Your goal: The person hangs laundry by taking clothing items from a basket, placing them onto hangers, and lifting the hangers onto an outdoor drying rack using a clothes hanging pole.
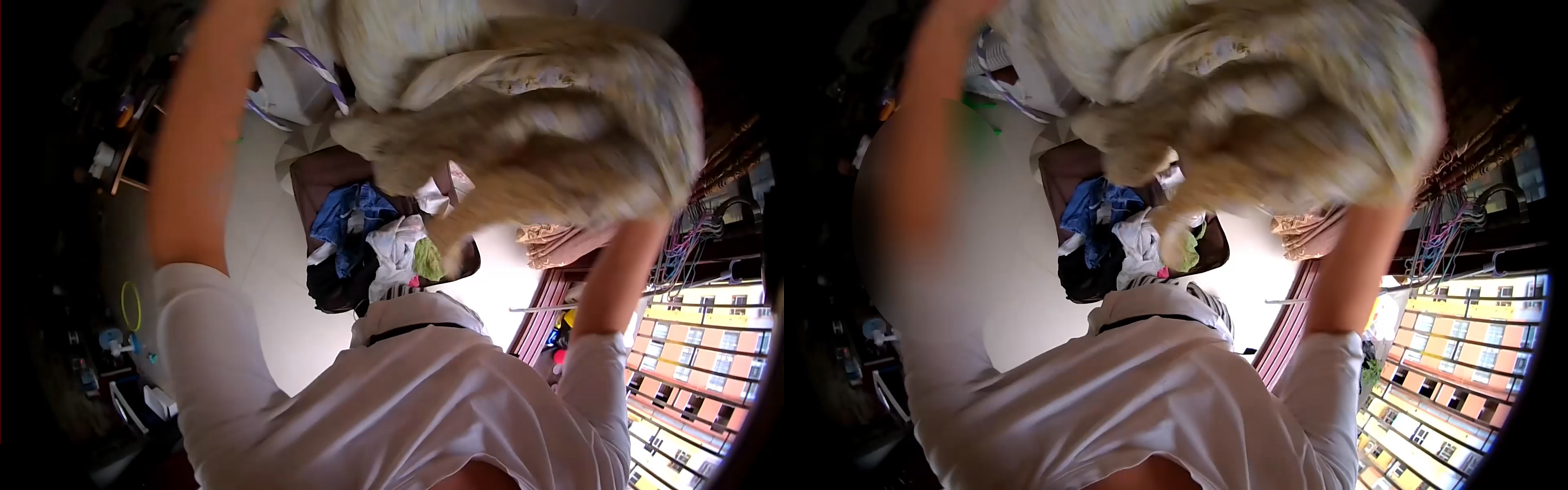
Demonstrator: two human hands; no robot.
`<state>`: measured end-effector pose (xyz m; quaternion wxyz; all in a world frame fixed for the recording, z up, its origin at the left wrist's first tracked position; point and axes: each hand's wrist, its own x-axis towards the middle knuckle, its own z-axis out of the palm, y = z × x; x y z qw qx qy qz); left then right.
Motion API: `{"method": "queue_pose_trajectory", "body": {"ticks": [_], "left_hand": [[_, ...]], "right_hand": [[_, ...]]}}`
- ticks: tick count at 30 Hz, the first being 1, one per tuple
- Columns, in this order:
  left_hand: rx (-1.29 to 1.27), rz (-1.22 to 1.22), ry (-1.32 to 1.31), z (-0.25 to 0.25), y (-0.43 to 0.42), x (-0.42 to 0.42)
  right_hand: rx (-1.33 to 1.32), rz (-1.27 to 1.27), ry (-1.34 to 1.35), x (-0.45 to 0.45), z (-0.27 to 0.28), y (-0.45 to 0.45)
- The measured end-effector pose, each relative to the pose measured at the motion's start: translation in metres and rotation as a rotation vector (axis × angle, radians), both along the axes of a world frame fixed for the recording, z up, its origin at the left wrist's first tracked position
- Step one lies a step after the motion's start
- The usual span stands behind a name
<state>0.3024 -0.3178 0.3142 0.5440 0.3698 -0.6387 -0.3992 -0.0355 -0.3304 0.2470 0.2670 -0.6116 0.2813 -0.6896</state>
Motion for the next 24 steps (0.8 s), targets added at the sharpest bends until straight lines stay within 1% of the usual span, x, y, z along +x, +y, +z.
{"method": "queue_pose_trajectory", "body": {"ticks": [1,2,3,4,5,6,7,8,9,11,12,13,14,15,16,19,20,22,23,24], "left_hand": [[0.130,-0.093,-0.106,-0.038,0.005,0.000],[0.245,-0.190,-0.183,-0.080,0.009,-0.001],[0.372,-0.284,-0.299,-0.126,0.017,-0.005],[0.447,-0.401,-0.259,-0.192,0.025,-0.002],[0.687,-0.311,-0.162,-0.265,0.039,0.001],[1.047,-0.203,-0.002,-0.319,0.055,-0.006],[1.031,-0.285,-0.081,-0.407,0.078,0.000],[1.357,-0.138,-0.099,-0.480,0.109,-0.009],[1.611,-0.267,-0.066,-0.517,0.137,-0.024],[1.722,-0.099,-0.450,-0.552,0.175,-0.076],[1.583,-0.022,-0.506,-0.592,0.192,-0.089],[1.427,0.058,-0.557,-0.663,0.202,-0.105],[1.023,0.157,-0.065,-0.781,0.210,-0.118],[1.152,0.407,-0.011,-0.661,0.198,-0.123],[1.167,0.392,-0.009,-0.643,0.194,-0.121],[1.501,0.373,0.244,-0.619,0.165,-0.086],[1.247,0.293,0.187,-0.632,0.159,-0.044],[1.055,0.385,0.242,-0.582,0.149,-0.008],[0.591,0.296,-0.526,-0.536,0.142,0.020],[0.584,0.342,-0.469,-0.490,0.129,0.037]], "right_hand": [[-0.202,-0.283,0.090,-0.025,0.007,0.009],[-0.297,-0.454,0.118,-0.051,0.004,0.021],[-0.267,-0.521,0.104,-0.078,-0.005,0.035],[-0.198,-0.586,0.092,-0.105,-0.016,0.050],[-0.114,-0.645,0.093,-0.130,-0.025,0.064],[-0.026,-0.699,0.105,-0.153,-0.035,0.076],[0.064,-0.750,0.120,-0.168,-0.041,0.088],[0.146,-0.803,0.143,-0.190,-0.047,0.103],[0.201,-0.833,0.165,-0.198,-0.052,0.108],[0.312,-0.891,0.204,-0.220,-0.055,0.130],[0.347,-0.917,0.218,-0.227,-0.054,0.137],[0.387,-0.933,0.225,-0.232,-0.058,0.143],[0.419,-0.953,0.237,-0.236,-0.055,0.149],[0.439,-0.967,0.251,-0.238,-0.053,0.153],[0.463,-0.978,0.257,-0.239,-0.052,0.156],[0.477,-1.002,0.259,-0.249,-0.039,0.161],[0.476,-1.017,0.243,-0.253,-0.032,0.164],[0.466,-1.053,0.230,-0.263,-0.019,0.171],[0.456,-1.067,0.223,-0.270,-0.013,0.174],[0.443,-1.085,0.217,-0.275,-0.006,0.179]]}}
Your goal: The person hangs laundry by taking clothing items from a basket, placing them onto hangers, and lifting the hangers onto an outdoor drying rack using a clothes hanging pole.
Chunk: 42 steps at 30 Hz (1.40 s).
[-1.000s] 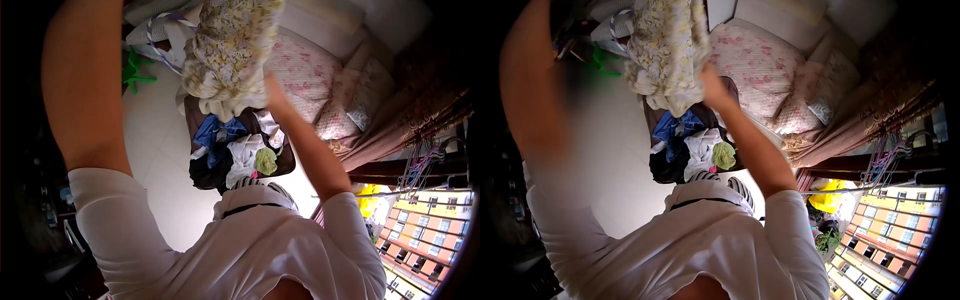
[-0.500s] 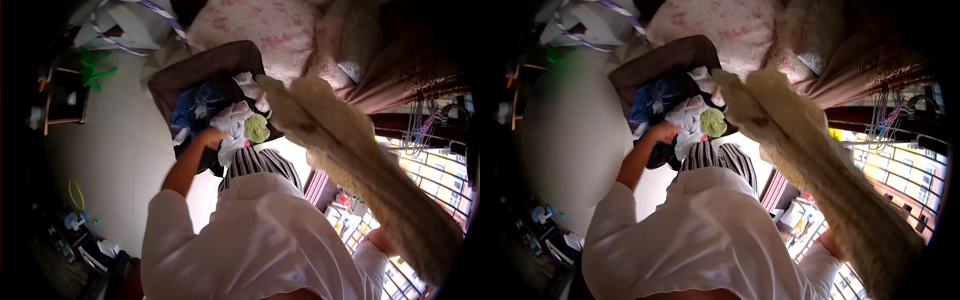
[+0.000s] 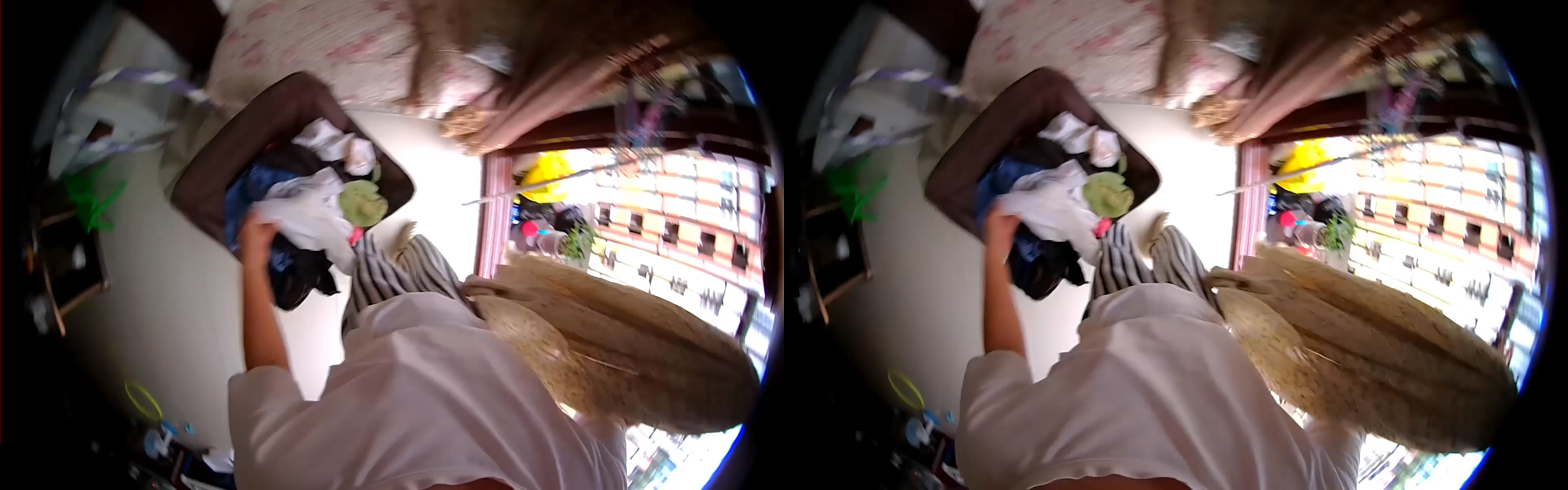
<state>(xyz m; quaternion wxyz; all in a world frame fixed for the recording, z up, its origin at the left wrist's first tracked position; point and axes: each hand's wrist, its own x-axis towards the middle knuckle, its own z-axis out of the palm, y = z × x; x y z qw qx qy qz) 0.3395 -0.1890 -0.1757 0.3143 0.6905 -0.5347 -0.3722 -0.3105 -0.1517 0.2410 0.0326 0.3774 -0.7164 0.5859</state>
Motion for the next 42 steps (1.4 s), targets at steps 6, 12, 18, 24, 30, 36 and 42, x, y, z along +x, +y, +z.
{"method": "queue_pose_trajectory", "body": {"ticks": [6,12,18,24,30,36,42], "left_hand": [[0.081,0.088,-0.649,-0.013,-0.130,0.080],[-0.034,-0.850,0.231,0.065,-0.127,-0.261],[-0.255,-1.476,0.069,0.134,-0.043,-0.483],[-0.235,-1.612,-0.174,0.105,-0.057,-0.518],[0.234,-1.514,0.506,0.280,-0.101,-0.519],[0.568,-1.353,0.854,0.370,-0.088,-0.522],[0.500,-1.244,0.888,0.403,-0.091,-0.519]], "right_hand": [[-0.216,-0.116,0.038,-0.032,0.051,0.043],[-0.368,-0.334,0.082,-0.071,0.088,0.138],[-0.473,-0.573,0.112,-0.096,0.105,0.250],[-0.492,-0.748,0.075,-0.112,0.096,0.326],[0.133,-0.517,-0.242,-0.094,0.019,0.288],[1.193,0.278,-0.187,-0.015,-0.092,0.172],[0.267,0.739,-0.321,0.082,-0.089,0.086]]}}
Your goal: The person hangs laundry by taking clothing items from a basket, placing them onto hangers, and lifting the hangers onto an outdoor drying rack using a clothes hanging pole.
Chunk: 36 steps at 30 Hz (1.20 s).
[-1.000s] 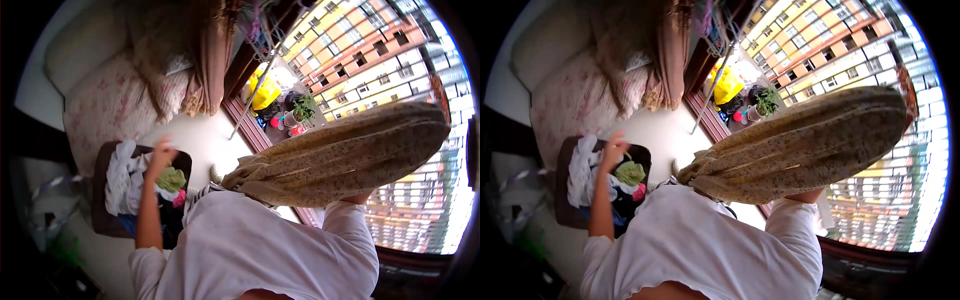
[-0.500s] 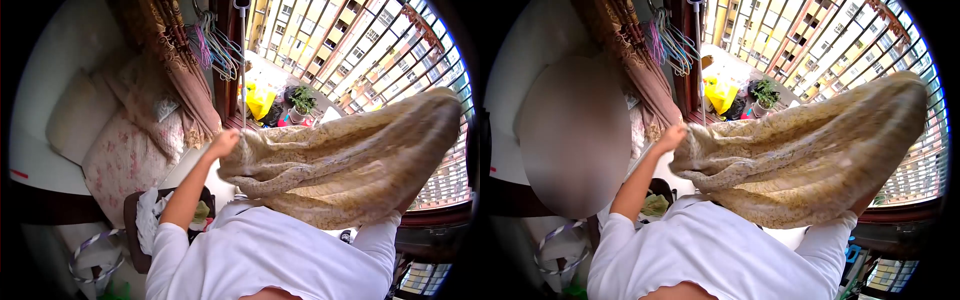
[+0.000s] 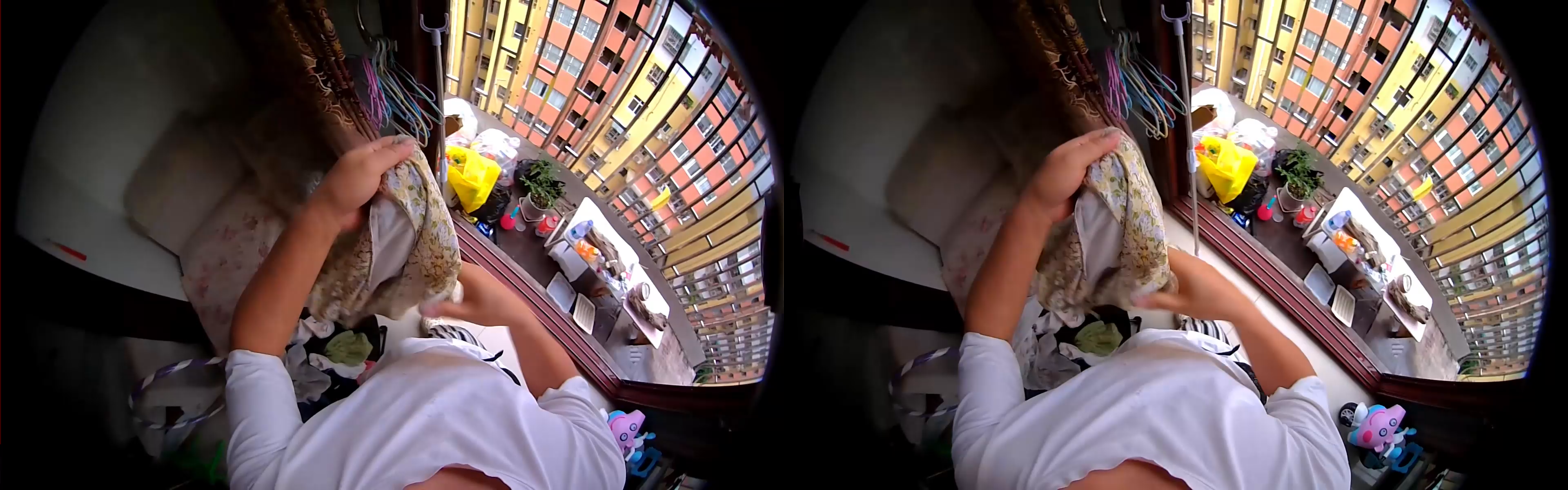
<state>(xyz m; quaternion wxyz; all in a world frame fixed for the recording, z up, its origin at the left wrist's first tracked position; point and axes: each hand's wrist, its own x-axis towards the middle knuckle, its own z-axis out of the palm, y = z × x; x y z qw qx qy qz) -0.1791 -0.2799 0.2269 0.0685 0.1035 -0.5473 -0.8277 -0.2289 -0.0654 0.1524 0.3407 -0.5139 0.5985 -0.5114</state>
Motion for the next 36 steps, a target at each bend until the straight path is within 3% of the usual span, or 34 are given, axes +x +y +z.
{"method": "queue_pose_trajectory", "body": {"ticks": [2,3,4,5,6,9,12,13,15,16,17,19,20,21,23,25,27,30,31,33,35,36], "left_hand": [[-0.115,0.050,-0.035,0.012,-0.011,0.010],[-0.123,0.063,-0.035,0.011,-0.023,0.016],[-0.334,0.161,-0.091,0.005,-0.040,0.022],[-0.540,0.260,-0.152,-0.002,-0.058,0.030],[-0.539,0.272,-0.156,-0.011,-0.078,0.038],[-0.711,0.368,-0.232,-0.041,-0.112,0.059],[-1.355,0.403,-0.227,-0.042,-0.085,0.070],[-1.293,0.282,-0.107,-0.025,-0.058,0.070],[-0.815,0.040,-0.028,-0.016,-0.010,0.064],[-0.748,0.051,0.020,-0.017,0.010,0.060],[-0.744,0.055,0.021,-0.019,0.019,0.054],[-1.099,0.321,-0.251,-0.023,0.027,0.047],[-1.177,0.386,-0.204,-0.032,0.023,0.050],[-1.179,0.391,-0.202,-0.044,0.017,0.055],[-1.208,0.414,-0.123,-0.070,-0.002,0.070],[-0.926,0.311,0.052,-0.101,-0.035,0.093],[-1.168,0.390,-0.177,-0.059,-0.060,0.121],[-0.697,0.401,-0.146,0.024,-0.060,0.136],[-0.564,0.389,-0.069,0.040,-0.051,0.132],[-0.504,0.411,0.018,0.047,-0.046,0.117],[-0.445,0.425,0.105,0.053,-0.041,0.100],[-0.464,0.389,0.125,0.056,-0.039,0.091]], "right_hand": [[-0.065,-0.171,0.087,0.003,-0.004,-0.017],[-0.135,-0.294,-0.297,-0.003,-0.008,-0.022],[-0.163,-0.277,-0.722,-0.018,-0.002,-0.021],[-0.197,-0.453,-0.667,-0.026,0.014,-0.027],[-0.246,-0.427,-0.936,-0.029,0.045,-0.018],[-0.306,-0.305,-0.867,-0.058,0.068,-0.021],[-0.235,-0.308,-0.760,-0.057,0.095,-0.044],[-0.217,-0.231,-0.773,-0.052,0.105,-0.054],[-0.193,-0.157,-0.786,-0.037,0.122,-0.073],[-0.191,-0.161,-0.728,-0.028,0.129,-0.082],[-0.191,-0.164,-0.668,-0.024,0.135,-0.089],[-0.244,-0.127,-0.684,-0.023,0.142,-0.096],[-0.300,-0.094,-0.703,-0.024,0.146,-0.099],[-0.319,-0.169,-0.632,-0.032,0.151,-0.096],[-0.362,-0.076,-0.673,-0.076,0.151,-0.087],[-0.407,-0.175,-0.644,-0.100,0.155,-0.073],[-0.366,-0.191,-0.573,-0.115,0.145,-0.061],[-0.007,-0.408,-0.232,-0.111,0.120,-0.049],[0.072,-0.325,0.021,-0.120,0.102,-0.051],[0.383,-0.075,0.190,-0.108,0.103,-0.055],[0.444,-0.135,0.568,-0.091,0.097,-0.060],[0.287,-0.089,0.658,-0.090,0.090,-0.068]]}}
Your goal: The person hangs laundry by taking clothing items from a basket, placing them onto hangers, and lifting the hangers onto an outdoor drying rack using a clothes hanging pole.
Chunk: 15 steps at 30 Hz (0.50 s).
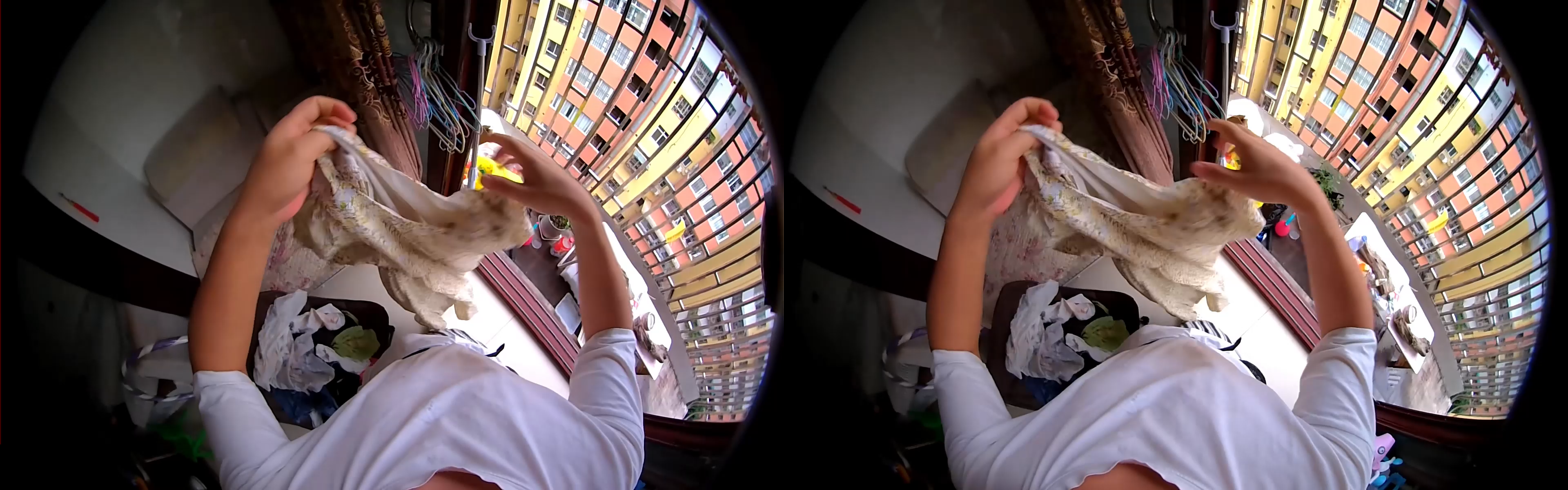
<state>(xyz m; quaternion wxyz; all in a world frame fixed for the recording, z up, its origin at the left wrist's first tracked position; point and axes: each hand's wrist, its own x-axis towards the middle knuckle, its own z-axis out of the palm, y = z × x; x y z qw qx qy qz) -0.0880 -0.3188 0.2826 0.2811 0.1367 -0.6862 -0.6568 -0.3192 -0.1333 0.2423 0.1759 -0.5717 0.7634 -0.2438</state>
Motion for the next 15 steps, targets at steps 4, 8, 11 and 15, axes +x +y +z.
{"method": "queue_pose_trajectory", "body": {"ticks": [4,8,11,15], "left_hand": [[-0.074,-0.070,0.023,0.020,0.023,-0.037],[-0.426,0.035,0.070,0.053,-0.009,-0.029],[-0.977,0.389,0.019,0.075,-0.047,0.008],[-1.117,0.400,-0.576,0.083,-0.053,0.036]], "right_hand": [[-0.245,0.203,-0.281,0.058,-0.012,-0.037],[-0.168,-0.038,-0.074,0.049,-0.053,-0.055],[0.194,0.085,-0.164,-0.005,-0.065,-0.040],[-0.456,0.018,0.082,-0.040,0.019,-0.017]]}}
